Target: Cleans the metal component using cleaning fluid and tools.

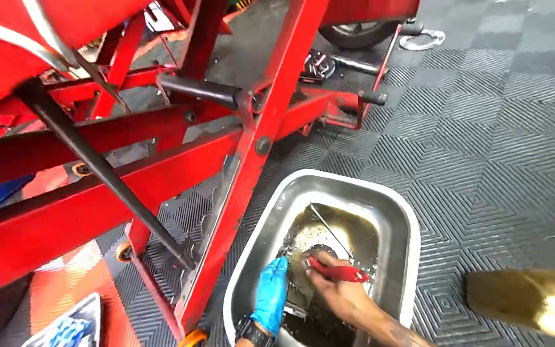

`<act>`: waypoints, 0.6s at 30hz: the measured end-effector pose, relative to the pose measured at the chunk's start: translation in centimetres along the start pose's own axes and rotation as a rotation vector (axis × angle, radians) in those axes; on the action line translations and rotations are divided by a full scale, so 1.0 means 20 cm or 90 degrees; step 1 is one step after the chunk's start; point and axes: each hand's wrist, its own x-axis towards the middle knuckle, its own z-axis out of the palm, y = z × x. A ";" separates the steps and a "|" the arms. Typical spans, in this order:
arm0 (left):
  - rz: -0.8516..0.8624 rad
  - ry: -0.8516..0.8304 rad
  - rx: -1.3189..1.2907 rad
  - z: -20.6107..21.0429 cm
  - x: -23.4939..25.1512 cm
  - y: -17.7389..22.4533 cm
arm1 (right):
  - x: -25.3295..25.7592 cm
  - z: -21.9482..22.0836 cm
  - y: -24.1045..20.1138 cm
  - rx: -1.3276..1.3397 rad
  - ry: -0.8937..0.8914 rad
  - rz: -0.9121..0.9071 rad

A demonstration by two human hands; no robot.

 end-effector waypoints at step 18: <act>-0.017 -0.021 -0.003 -0.01 -0.03 -0.03 | -0.07 0.01 0.04 -0.147 -0.090 -0.068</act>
